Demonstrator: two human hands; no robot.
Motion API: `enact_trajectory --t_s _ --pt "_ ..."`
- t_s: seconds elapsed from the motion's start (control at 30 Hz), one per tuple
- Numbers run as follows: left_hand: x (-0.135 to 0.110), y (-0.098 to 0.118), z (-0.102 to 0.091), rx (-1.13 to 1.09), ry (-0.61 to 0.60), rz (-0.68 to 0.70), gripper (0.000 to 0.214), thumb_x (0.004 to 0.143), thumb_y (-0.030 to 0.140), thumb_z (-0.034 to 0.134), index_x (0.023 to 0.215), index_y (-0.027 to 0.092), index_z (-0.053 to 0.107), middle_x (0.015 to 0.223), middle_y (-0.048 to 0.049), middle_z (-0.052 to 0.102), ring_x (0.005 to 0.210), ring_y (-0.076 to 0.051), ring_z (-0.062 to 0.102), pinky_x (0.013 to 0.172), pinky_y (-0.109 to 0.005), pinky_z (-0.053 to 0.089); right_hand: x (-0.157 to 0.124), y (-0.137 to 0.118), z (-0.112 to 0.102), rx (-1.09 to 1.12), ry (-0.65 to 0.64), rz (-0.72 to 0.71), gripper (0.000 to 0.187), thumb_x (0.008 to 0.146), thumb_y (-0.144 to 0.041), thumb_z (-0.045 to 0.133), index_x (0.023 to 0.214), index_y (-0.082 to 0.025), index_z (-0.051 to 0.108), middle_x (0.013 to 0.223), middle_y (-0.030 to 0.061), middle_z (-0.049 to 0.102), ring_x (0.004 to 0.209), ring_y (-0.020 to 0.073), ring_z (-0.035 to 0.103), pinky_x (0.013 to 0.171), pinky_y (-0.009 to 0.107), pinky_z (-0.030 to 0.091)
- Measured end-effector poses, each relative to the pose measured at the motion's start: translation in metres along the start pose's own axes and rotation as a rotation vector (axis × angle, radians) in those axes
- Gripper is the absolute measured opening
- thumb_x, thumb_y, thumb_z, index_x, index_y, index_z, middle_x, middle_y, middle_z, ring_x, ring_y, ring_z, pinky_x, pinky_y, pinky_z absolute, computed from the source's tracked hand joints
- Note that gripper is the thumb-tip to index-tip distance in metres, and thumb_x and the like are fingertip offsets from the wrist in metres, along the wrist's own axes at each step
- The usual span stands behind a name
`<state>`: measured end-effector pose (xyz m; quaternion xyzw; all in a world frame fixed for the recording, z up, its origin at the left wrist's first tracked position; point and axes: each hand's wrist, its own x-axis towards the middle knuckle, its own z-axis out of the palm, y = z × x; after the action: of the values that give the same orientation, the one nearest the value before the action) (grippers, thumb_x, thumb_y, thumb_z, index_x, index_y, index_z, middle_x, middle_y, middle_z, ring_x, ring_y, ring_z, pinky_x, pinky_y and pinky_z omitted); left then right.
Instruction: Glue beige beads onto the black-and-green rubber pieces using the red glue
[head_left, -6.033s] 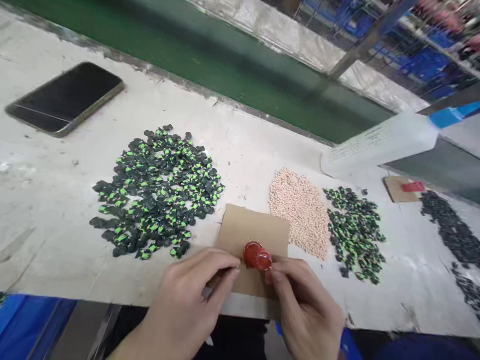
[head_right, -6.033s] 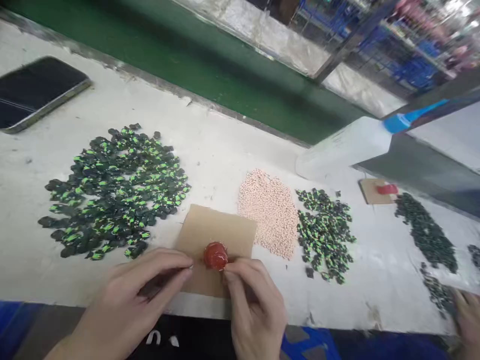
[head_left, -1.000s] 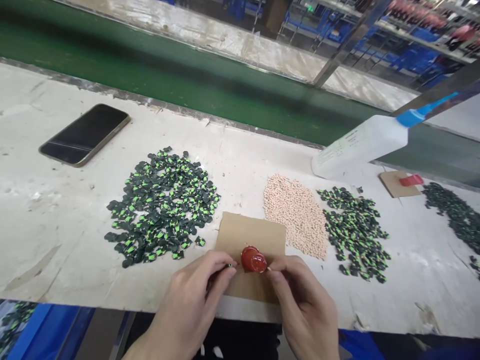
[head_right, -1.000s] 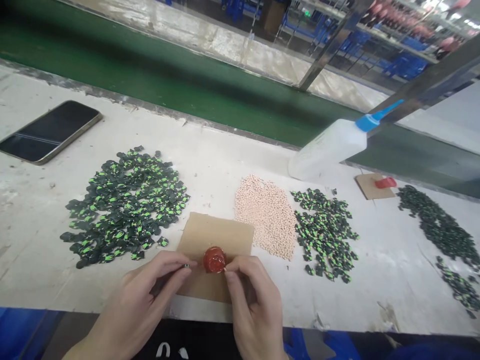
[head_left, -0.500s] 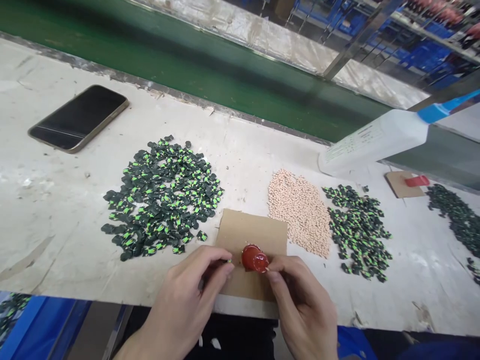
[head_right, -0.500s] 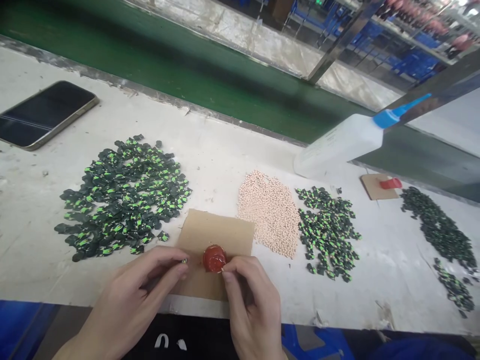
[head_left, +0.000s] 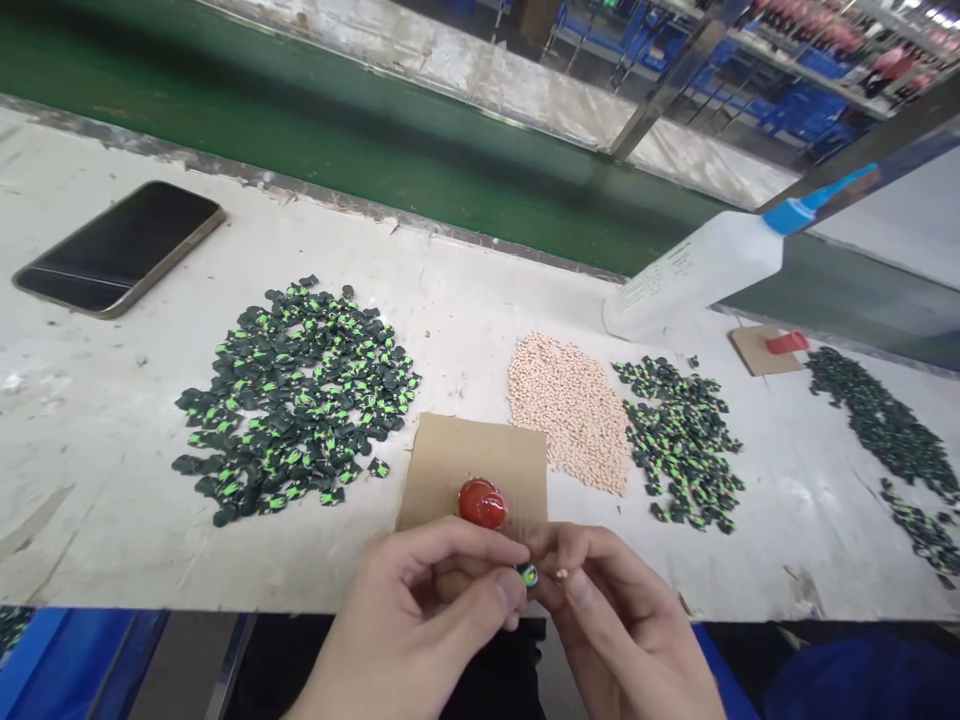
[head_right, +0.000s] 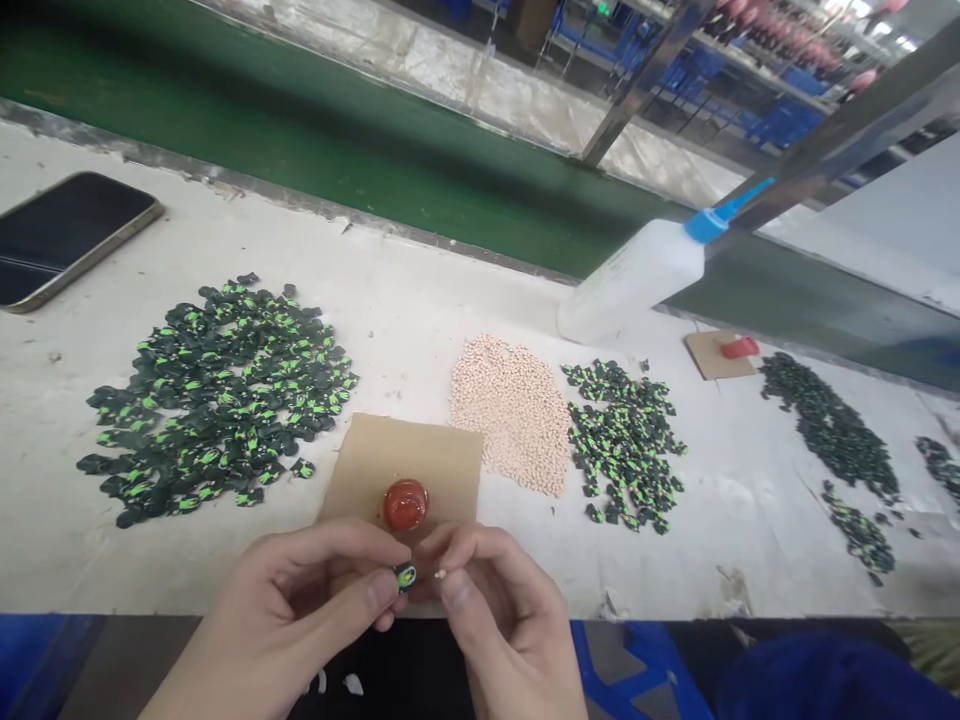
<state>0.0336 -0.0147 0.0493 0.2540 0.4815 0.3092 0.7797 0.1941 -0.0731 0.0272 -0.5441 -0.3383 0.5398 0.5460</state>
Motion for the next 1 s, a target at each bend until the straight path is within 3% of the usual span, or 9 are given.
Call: enact_trajectory --t_s 0.4,0.67,0.77,0.87,1.0 --pt "-0.002 0.000 -0.006 0.109 -0.032 0.008 0.004 0.073 0.030 0.088 0.074 0.026 0.086 0.066 0.0020 0.077 0.066 -0.016 0.071 0.067 -0.022 0.060 -0.006 -0.008 0.007 -0.163 -0.017 -0.080 0.010 0.099 -0.024 0.070 0.095 -0.031 0.075 0.096 0.0020 0.082 0.076 0.0154 0.079 0.073 0.021 0.066" --pt "-0.003 0.002 -0.006 0.165 -0.048 0.050 0.008 0.074 0.027 0.085 0.066 0.025 0.084 0.069 0.0005 0.075 0.063 -0.015 0.069 0.062 -0.022 0.056 -0.001 -0.022 0.006 -0.333 -0.056 -0.126 0.014 0.094 -0.016 0.072 0.084 -0.025 0.079 0.082 0.0042 0.078 0.071 0.0189 0.079 0.066 0.023 0.067" --pt "-0.004 0.002 -0.006 0.105 -0.036 0.025 0.010 0.071 0.030 0.092 0.067 0.024 0.084 0.062 0.0024 0.072 0.060 -0.012 0.067 0.061 -0.019 0.055 0.003 -0.022 0.007 -0.332 -0.072 -0.124 0.017 0.092 -0.013 0.074 0.084 -0.026 0.081 0.081 0.0027 0.080 0.070 0.0174 0.079 0.065 0.021 0.067" --pt "-0.005 0.000 -0.005 -0.066 -0.009 -0.021 0.028 0.062 0.042 0.101 0.070 0.023 0.082 0.056 0.0047 0.071 0.056 -0.009 0.064 0.061 -0.016 0.054 0.000 -0.015 0.012 -0.278 -0.037 -0.213 0.024 0.090 -0.009 0.076 0.095 -0.032 0.084 0.089 0.0029 0.084 0.075 0.0183 0.081 0.067 0.023 0.068" --pt "-0.006 -0.007 -0.002 -0.216 -0.003 -0.041 0.038 0.055 0.049 0.103 0.067 0.021 0.080 0.058 0.0048 0.072 0.056 -0.006 0.063 0.060 -0.014 0.052 -0.004 -0.006 0.019 -0.268 0.091 -0.452 0.049 0.078 -0.005 0.086 0.116 -0.036 0.083 0.089 0.0042 0.086 0.076 0.0241 0.081 0.067 0.033 0.071"
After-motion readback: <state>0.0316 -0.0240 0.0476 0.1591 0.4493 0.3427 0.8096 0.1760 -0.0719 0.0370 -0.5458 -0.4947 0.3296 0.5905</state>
